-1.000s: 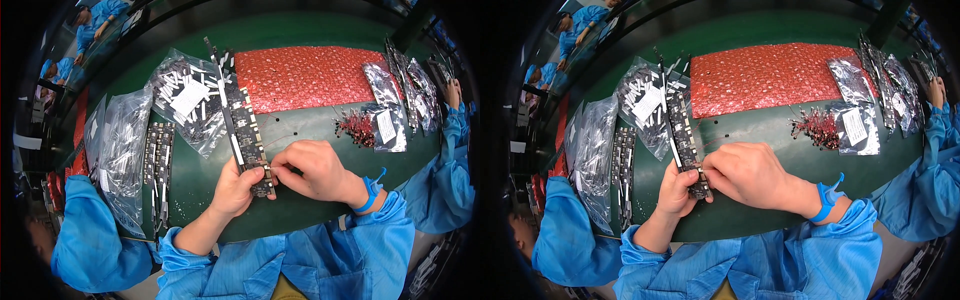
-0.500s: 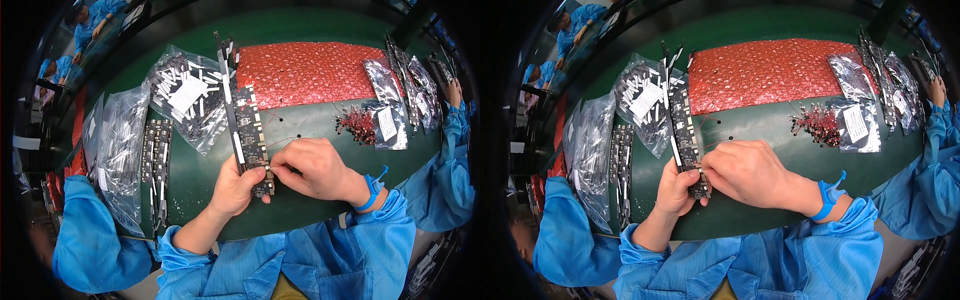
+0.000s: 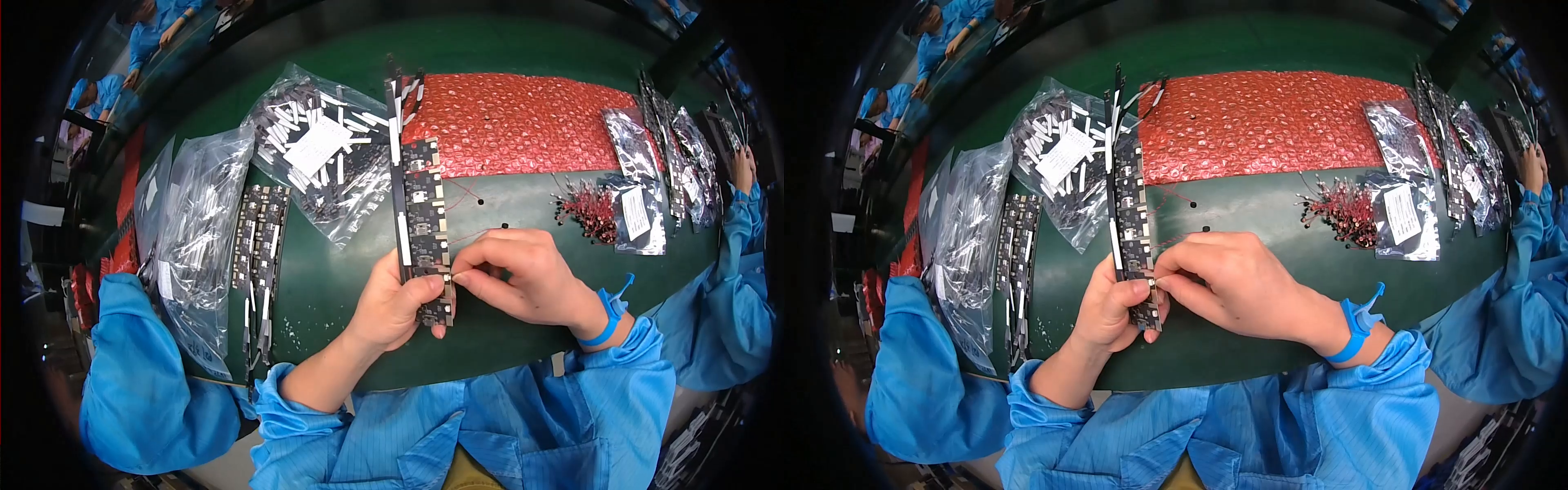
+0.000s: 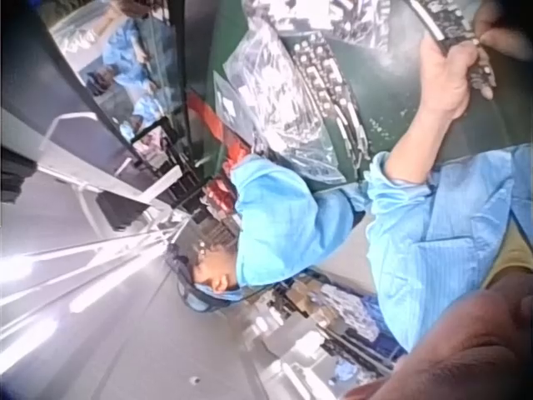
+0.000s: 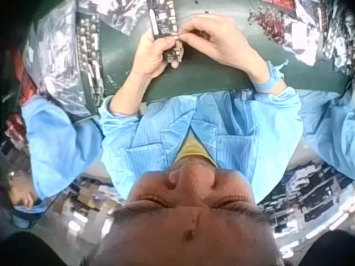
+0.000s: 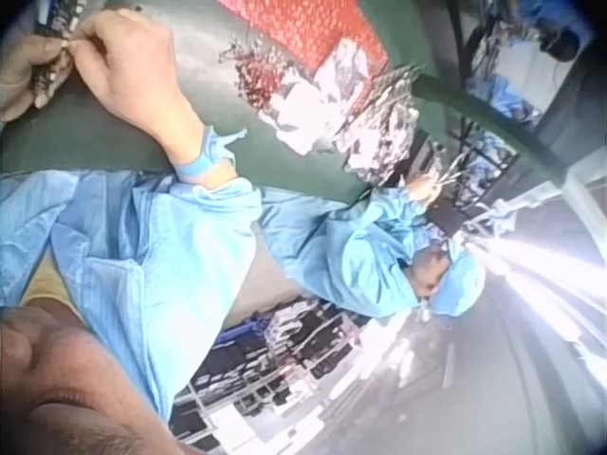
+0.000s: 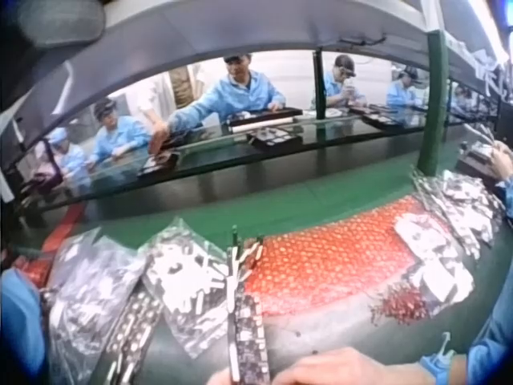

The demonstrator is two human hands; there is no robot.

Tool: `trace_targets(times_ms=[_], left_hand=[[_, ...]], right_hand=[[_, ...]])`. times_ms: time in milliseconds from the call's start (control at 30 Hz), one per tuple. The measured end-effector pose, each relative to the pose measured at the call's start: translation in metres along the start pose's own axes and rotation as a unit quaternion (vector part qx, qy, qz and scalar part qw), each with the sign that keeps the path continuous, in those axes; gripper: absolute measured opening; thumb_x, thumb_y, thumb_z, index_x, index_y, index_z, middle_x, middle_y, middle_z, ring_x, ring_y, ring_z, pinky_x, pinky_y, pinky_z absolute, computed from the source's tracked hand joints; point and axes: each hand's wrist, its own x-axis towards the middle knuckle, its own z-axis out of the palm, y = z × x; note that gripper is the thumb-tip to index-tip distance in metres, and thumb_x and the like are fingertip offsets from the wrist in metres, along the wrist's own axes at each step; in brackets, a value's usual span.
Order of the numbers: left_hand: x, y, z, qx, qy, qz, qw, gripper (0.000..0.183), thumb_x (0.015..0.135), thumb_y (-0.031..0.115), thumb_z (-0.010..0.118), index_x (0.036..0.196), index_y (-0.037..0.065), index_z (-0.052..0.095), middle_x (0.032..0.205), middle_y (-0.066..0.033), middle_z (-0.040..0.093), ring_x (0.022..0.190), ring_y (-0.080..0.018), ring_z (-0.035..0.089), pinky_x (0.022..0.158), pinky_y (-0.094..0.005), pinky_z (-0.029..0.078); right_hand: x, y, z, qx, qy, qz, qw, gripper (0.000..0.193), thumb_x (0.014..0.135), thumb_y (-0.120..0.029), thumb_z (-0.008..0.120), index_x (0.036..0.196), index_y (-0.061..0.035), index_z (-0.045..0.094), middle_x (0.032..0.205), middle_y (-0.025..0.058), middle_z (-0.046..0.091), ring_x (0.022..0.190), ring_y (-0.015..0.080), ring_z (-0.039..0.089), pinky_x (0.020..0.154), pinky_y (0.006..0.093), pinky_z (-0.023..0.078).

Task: The person picks up circuit boards, attaches small wired components onto the boards one by one by hand, and sets the assembled boards on the workbench.

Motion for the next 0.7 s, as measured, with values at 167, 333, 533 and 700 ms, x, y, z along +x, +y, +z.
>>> trace_targets(times_ms=[167, 333, 533, 700], left_hand=[[-0.0007, -0.0005, -0.0013, 0.005, -0.011, -0.006, 1.0, 0.017, 0.069, 0.007, 0.047, 0.082, -0.001, 0.038, 0.062, -0.0097, 0.047, 0.046, -0.0141, 0.049, 0.034, -0.0216, 0.043], [-0.0006, -0.001, -0.0008, 0.023, -0.014, -0.003, 1.0, 0.018, 0.069, 0.008, 0.047, 0.082, -0.001, 0.038, 0.062, -0.0093, 0.047, 0.046, -0.0138, 0.048, 0.034, -0.0214, 0.043], [0.001, -0.0045, 0.0022, 0.039, 0.007, 0.005, 0.999, 0.021, 0.067, 0.01, 0.049, 0.081, -0.001, 0.039, 0.06, -0.0091, 0.047, 0.044, -0.0152, 0.048, 0.032, -0.0225, 0.041], [0.0005, -0.003, 0.005, 0.059, 0.03, -0.006, 0.998, 0.015, 0.069, 0.004, 0.043, 0.081, -0.003, 0.039, 0.062, -0.0106, 0.048, 0.048, -0.0158, 0.049, 0.036, -0.0223, 0.043]], right_hand=[[-0.0002, -0.0008, 0.0005, 0.002, -0.005, 0.009, 1.0, 0.005, 0.063, -0.004, 0.051, 0.067, -0.0022, 0.049, 0.058, 0.007, 0.049, 0.052, 0.0198, 0.049, 0.046, 0.0268, 0.038], [-0.0009, 0.0028, 0.0017, 0.0, 0.011, 0.006, 1.0, 0.005, 0.061, -0.003, 0.055, 0.065, -0.0032, 0.051, 0.056, 0.0039, 0.05, 0.044, 0.0122, 0.046, 0.039, 0.0211, 0.036], [0.0004, 0.0019, -0.0026, 0.001, -0.029, 0.046, 0.999, 0.004, 0.063, -0.005, 0.051, 0.065, -0.003, 0.049, 0.056, 0.0075, 0.048, 0.049, 0.0194, 0.048, 0.044, 0.0266, 0.038], [0.0007, 0.0065, -0.0011, -0.007, 0.002, 0.01, 1.0, 0.005, 0.062, -0.004, 0.054, 0.066, -0.0034, 0.051, 0.057, 0.0049, 0.05, 0.045, 0.0132, 0.047, 0.04, 0.0223, 0.036]])
